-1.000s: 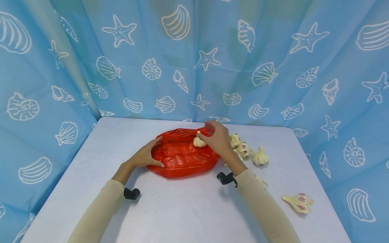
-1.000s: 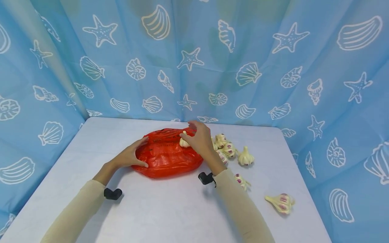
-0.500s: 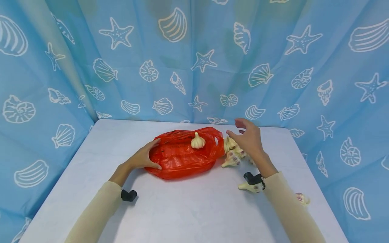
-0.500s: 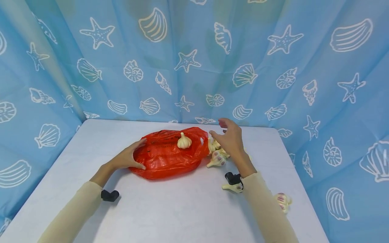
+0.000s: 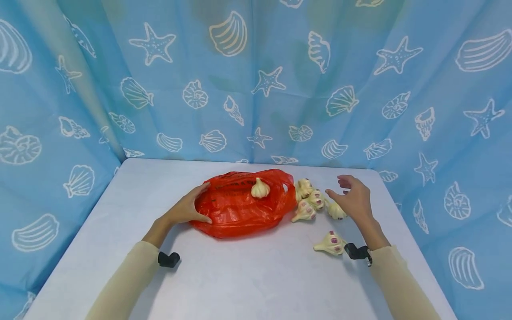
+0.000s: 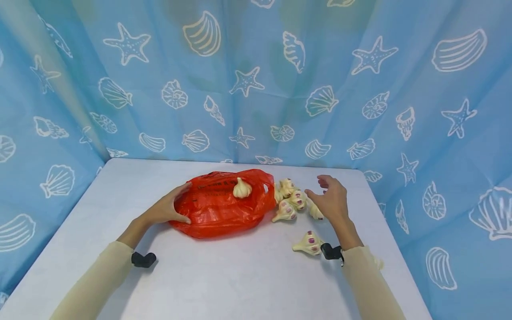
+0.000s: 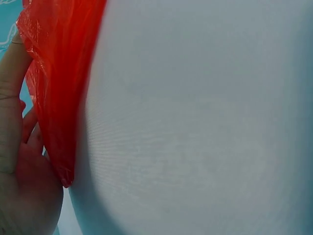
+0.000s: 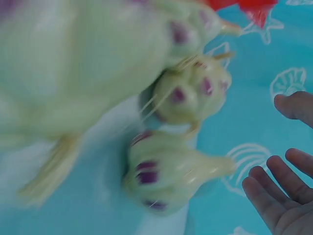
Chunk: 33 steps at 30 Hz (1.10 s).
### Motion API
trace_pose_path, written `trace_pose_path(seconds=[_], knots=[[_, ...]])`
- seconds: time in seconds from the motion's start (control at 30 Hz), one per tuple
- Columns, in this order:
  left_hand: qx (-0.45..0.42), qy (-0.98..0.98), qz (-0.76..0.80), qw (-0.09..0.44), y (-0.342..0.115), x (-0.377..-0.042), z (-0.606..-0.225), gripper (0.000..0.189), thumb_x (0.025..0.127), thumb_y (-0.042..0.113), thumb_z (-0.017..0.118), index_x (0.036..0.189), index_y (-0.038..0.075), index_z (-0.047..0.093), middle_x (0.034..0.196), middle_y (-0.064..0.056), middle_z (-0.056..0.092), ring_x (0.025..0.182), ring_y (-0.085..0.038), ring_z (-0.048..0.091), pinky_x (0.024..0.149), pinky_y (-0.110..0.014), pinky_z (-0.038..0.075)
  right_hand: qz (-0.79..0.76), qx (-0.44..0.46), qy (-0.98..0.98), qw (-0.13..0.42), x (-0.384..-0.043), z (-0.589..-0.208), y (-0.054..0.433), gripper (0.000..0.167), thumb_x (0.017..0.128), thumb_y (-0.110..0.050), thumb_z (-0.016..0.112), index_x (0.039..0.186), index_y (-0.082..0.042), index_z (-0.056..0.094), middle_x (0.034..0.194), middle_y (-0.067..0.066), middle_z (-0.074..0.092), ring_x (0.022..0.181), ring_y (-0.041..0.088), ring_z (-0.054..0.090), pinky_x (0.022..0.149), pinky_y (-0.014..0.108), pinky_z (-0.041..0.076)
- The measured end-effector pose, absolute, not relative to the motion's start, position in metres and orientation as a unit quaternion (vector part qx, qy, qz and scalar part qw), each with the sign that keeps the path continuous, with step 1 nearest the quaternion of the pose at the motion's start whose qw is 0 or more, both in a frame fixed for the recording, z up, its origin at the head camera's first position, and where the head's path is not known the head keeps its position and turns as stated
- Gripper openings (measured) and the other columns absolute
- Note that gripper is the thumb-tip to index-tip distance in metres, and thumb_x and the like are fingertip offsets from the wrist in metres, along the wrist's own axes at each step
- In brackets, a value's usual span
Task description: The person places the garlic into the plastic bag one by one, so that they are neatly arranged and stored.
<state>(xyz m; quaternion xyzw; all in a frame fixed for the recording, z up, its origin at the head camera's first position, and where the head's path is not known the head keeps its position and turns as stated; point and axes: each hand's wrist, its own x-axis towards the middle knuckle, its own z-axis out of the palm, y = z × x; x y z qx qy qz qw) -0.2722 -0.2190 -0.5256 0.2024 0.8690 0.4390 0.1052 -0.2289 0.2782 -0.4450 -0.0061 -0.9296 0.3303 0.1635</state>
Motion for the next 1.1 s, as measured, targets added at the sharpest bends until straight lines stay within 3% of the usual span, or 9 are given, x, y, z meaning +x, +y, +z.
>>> trace_pose_path(seconds=[0.5,1.1], knots=[[0.203,0.861,0.455,0.103,-0.219,-0.273,-0.524,0.113,0.064,0.036,0.090,0.155,0.022,0.024,0.156,-0.002,0.030,0.143,-0.026,0.026,0.109,-0.055,0.033,0.322,-0.049,-0.940,0.104,-0.225,-0.470,0.303,0.070,0.083,-0.043,0.077,0.133,0.001,0.052,0.125,0.027,0.058,0.114,0.044,0.056,0.090,0.056,0.050],[0.203,0.863,0.450,0.110,-0.222,-0.274,-0.530,0.115,0.064,0.039,0.091,0.155,0.021,0.024,0.156,-0.002,0.032,0.143,-0.025,0.027,0.111,-0.054,0.030,0.325,-0.054,-0.942,0.065,-0.221,-0.492,0.305,0.068,0.081,-0.033,0.080,0.132,0.002,0.051,0.125,0.028,0.058,0.116,0.043,0.054,0.085,0.053,0.054]])
